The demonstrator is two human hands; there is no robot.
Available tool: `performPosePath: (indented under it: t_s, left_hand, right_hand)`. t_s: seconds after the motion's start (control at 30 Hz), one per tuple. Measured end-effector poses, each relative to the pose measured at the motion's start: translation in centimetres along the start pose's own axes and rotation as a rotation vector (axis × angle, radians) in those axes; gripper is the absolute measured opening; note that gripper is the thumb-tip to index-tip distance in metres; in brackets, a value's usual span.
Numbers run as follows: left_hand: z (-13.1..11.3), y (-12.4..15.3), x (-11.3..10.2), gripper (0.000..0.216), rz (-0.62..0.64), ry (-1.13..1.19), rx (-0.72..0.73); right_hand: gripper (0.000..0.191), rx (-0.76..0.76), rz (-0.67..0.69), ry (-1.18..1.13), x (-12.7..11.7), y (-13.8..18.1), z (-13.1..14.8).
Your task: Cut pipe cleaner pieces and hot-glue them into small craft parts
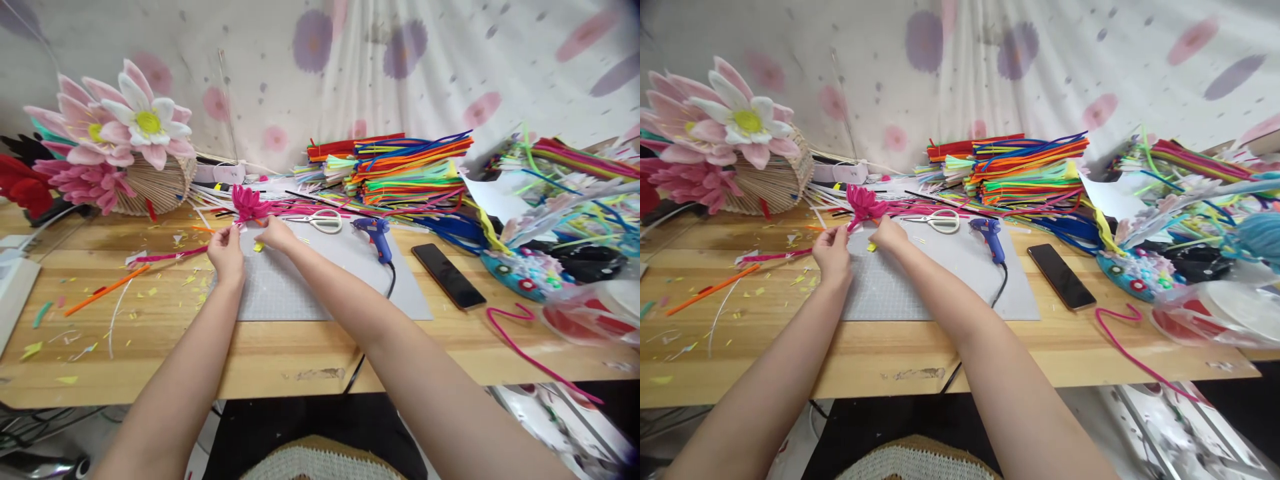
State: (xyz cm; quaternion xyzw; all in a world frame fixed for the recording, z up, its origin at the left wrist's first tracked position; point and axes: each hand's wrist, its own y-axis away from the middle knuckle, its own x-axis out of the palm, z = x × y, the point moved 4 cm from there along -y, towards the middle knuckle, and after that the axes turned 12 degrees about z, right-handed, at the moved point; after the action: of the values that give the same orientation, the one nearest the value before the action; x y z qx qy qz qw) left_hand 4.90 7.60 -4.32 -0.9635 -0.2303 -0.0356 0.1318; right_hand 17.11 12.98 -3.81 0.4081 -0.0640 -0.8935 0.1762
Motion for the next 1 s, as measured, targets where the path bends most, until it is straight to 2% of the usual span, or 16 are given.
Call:
performPosePath:
  t_s: [0.13, 0.27, 0.4, 0.47, 0.63, 0.8, 1.0]
  left_hand:
    - [-0.1, 0.1, 0.1, 0.015, 0.003, 0.001, -0.004]
    - [-0.4, 0.3, 0.3, 0.014, 0.022, 0.008, -0.017]
    - [-0.5, 0.8, 1.0, 0.013, 0.134, 0.016, -0.012]
    - [-0.5, 1.0, 1.4, 0.013, 0.195, 0.002, 0.006]
    - [-0.1, 1.3, 1.9, 0.013, 0.246, -0.023, 0.021]
    - [-0.1, 1.2, 1.7, 0.014, 0.229, 0.016, 0.025]
    - [-0.3, 1.2, 1.7, 0.014, 0.235, 0.031, 0.044]
  right_hand:
    - [0.038, 0.029, -0.024, -0.105, -0.2, -0.6, -0.4]
    - [0.031, 0.049, -0.028, -0.412, -1.2, 0.3, -1.4]
    - [0.023, 0.023, 0.053, -0.786, -2.6, 2.6, -2.3]
    - [0.022, 0.015, 0.106, -0.871, -2.8, 3.4, -2.7]
    - [0.027, -0.045, 0.045, -0.692, -2.3, 3.6, -3.2]
    - [0.023, -0.143, 0.055, -0.679, -1.1, 2.7, -2.8]
    - [0.016, -0.203, -0.079, -0.484, -1.2, 1.5, -3.1]
